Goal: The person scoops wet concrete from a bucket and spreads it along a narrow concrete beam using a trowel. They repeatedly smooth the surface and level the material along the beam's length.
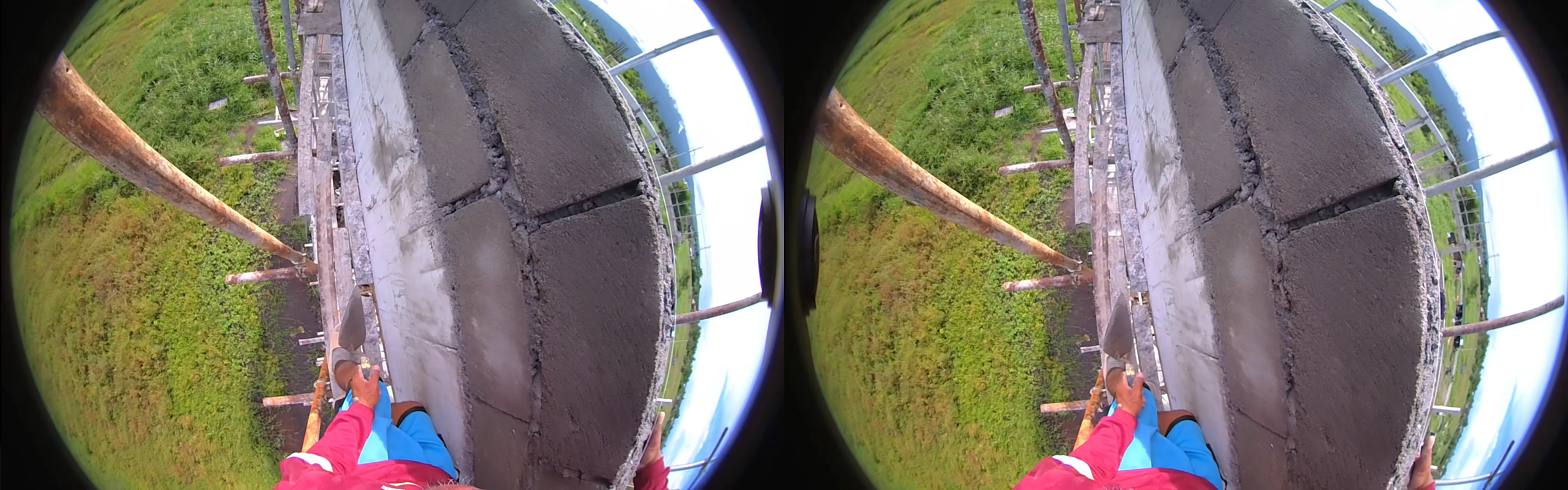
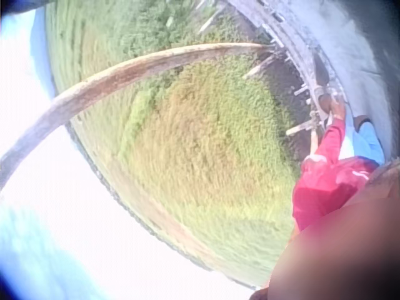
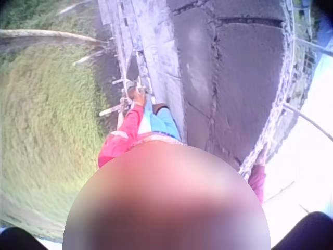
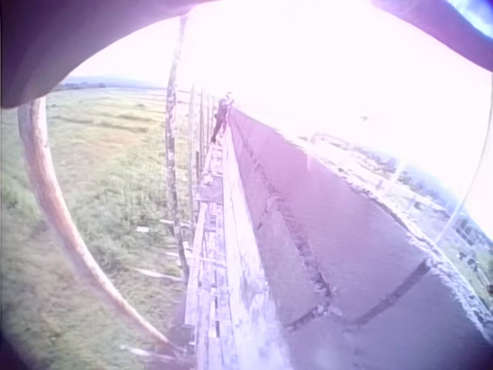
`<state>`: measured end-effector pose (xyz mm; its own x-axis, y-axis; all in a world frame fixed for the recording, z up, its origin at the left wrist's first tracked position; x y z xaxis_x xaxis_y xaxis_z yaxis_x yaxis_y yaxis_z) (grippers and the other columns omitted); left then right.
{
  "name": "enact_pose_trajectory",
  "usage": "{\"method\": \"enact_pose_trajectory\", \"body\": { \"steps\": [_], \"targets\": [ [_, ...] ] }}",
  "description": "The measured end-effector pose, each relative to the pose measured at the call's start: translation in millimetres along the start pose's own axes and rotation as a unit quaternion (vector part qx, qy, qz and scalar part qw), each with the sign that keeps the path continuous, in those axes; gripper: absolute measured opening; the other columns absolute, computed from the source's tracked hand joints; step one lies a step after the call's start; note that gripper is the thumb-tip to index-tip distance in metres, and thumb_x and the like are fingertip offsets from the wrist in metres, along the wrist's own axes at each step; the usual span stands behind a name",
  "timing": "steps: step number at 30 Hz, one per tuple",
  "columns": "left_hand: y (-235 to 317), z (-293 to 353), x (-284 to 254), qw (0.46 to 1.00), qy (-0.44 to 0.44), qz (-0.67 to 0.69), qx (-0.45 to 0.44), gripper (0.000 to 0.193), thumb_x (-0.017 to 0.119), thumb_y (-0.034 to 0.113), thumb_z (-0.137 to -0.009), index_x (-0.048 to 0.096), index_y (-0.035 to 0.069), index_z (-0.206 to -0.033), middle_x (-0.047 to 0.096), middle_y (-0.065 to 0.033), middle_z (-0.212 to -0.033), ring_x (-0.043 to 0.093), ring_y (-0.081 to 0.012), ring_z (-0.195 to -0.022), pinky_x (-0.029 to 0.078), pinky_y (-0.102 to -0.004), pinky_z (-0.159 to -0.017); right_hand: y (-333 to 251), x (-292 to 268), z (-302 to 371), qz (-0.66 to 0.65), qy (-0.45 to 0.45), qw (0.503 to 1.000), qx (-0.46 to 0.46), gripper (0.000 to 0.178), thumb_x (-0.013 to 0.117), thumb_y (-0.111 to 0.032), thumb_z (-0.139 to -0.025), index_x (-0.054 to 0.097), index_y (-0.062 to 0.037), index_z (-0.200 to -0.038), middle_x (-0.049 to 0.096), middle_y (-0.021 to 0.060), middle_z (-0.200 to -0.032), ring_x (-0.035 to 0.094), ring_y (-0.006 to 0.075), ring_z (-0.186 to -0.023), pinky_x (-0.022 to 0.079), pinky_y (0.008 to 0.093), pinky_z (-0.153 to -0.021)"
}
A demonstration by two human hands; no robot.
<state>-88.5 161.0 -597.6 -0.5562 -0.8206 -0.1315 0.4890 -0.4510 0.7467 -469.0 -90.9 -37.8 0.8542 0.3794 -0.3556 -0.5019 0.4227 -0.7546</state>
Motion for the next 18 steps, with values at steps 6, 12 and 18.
{"method": "enact_pose_trajectory", "body": {
  "steps": [6,12,18],
  "targets": [
    [-12,-2,8,0.997,-0.030,0.040,-0.053,0.055,0.063,0.046,-0.092,0.057,-0.008,-0.097,0.057,-0.0200,-0.060,0.058,-0.0287,-0.046,0.048,-0.0430,-0.051,-19,35,5,0.037,-0.031,0.999,0.004,0.085,0.040,-0.075,-0.094,0.045,-0.0080,-0.147,0.060,0.0110,-0.135,0.060,0.0275,-0.118,0.048,0.0425,-0.102],
    [-16,-4,12,0.997,-0.042,0.060,-0.019,0.058,0.064,0.041,-0.095,0.049,-0.011,-0.117,0.053,-0.0102,-0.058,0.050,-0.0179,-0.040,0.039,-0.0334,-0.037,-21,27,14,0.108,0.053,0.991,0.052,0.086,0.039,-0.077,-0.092,0.048,-0.0096,-0.145,0.064,0.0087,-0.128,0.063,0.0218,-0.109,0.052,0.0399,-0.094],
    [-15,-2,14,0.997,-0.032,0.069,-0.020,0.065,0.064,0.042,-0.095,0.045,-0.012,-0.126,0.052,-0.0078,-0.057,0.048,-0.0150,-0.039,0.038,-0.0310,-0.036,-7,12,11,0.051,0.061,0.996,0.042,0.085,0.037,-0.077,-0.094,0.048,-0.0097,-0.145,0.063,0.0083,-0.129,0.062,0.0217,-0.111,0.050,0.0388,-0.096]
  ]
}}
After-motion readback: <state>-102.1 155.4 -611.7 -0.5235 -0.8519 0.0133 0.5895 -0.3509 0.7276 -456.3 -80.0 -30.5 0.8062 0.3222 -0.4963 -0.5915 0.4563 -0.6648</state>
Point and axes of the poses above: each hand's wrist, its own z-axis away from the middle knuckle, its own x-axis out of the palm, y = z × x, the point moved 4 cm from there along -z, towards the middle knuckle
